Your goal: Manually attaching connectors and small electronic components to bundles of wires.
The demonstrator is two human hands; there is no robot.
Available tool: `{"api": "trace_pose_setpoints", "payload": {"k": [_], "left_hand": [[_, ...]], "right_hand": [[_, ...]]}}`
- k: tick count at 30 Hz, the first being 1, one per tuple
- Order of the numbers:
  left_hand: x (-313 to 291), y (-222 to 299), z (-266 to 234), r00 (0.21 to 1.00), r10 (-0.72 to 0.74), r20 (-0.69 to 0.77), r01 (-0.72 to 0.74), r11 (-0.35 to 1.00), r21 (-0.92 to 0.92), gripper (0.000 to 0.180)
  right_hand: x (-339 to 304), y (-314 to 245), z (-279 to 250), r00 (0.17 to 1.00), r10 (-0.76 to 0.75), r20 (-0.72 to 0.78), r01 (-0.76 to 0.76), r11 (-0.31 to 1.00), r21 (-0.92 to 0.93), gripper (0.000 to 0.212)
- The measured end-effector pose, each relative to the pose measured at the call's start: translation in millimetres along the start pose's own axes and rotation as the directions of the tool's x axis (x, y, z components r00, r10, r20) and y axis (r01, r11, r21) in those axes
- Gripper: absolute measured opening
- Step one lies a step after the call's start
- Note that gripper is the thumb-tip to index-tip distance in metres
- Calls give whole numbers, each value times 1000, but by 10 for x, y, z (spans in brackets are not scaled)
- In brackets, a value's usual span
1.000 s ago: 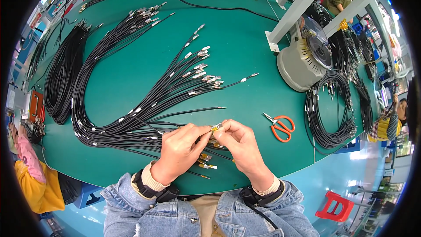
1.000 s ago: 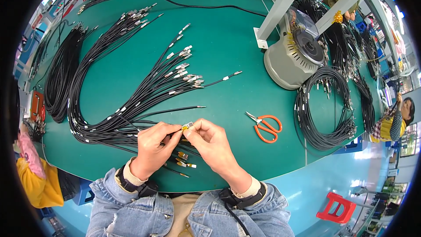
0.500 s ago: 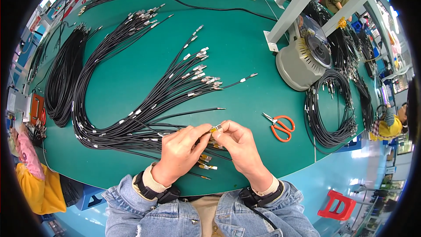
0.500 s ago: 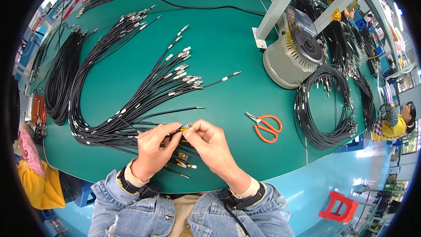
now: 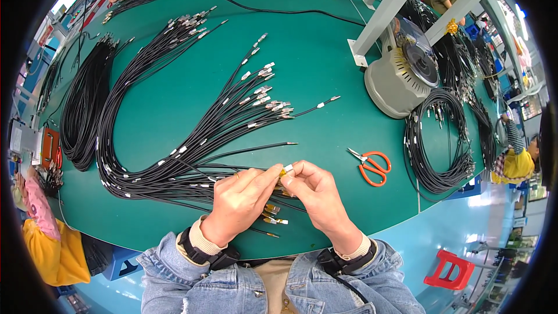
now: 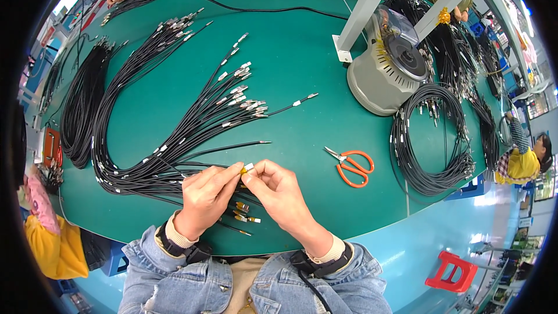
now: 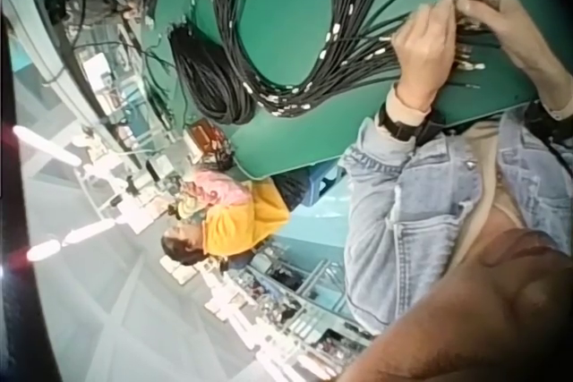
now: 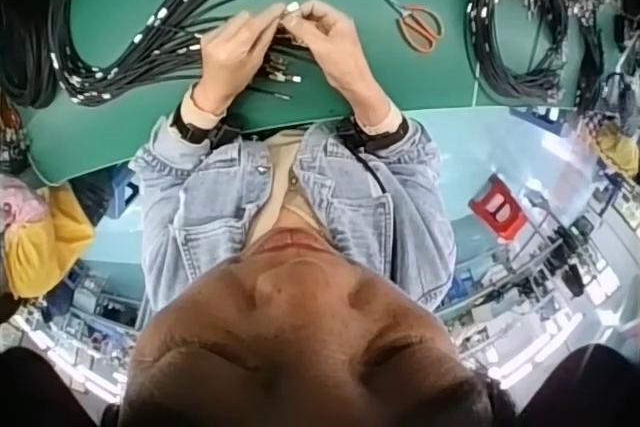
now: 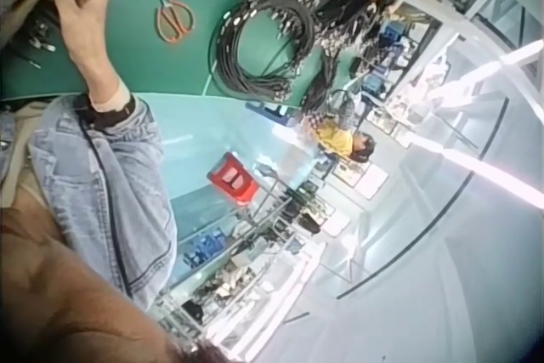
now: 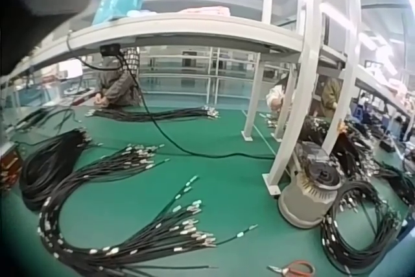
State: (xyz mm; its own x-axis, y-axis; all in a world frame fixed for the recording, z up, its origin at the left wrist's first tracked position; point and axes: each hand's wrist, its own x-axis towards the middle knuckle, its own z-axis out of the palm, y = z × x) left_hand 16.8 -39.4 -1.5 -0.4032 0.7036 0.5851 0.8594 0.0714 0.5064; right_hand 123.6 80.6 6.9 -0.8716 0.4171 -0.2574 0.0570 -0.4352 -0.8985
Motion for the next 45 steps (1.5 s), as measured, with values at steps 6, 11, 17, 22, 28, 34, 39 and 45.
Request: {"api": "trace_pose_setpoints", "payload": {"k": [6,11,17,22,28,34,39,45], "left_hand": [[-5,4,-4,1000,-12,21,12,1000,8,29],[6,21,-13,999,-35,24,35,999,16,27],[32,61,12,990,-107,-86,98,989,-109,22],[34,45,16,992,-93,-82,83,989,-121,18],[5,42,-4,994,-88,-59,84,994,-69,14],[-15,57,-8,995,-94,-24,93,995,-35,11],[-9,81,-31,991,-134,21,135,990,-41,10],[-6,71,-43,987,-152,48,155,986,-57,8]], "right_hand": [[-39,-6,-16,1000,16,12,-16,1000,-8,10],[-68,-34,-46,999,47,25,-46,999,-24,14],[-32,40,-56,999,1,42,1,999,-50,12],[-23,54,-74,999,-3,49,4,1000,-25,8],[-38,37,-33,998,-50,37,51,998,-33,6],[-43,19,-5,999,-48,20,49,998,-49,5],[-25,24,8,999,-34,9,34,999,-23,5],[-15,23,10,999,-37,-3,36,999,-33,5]]}}
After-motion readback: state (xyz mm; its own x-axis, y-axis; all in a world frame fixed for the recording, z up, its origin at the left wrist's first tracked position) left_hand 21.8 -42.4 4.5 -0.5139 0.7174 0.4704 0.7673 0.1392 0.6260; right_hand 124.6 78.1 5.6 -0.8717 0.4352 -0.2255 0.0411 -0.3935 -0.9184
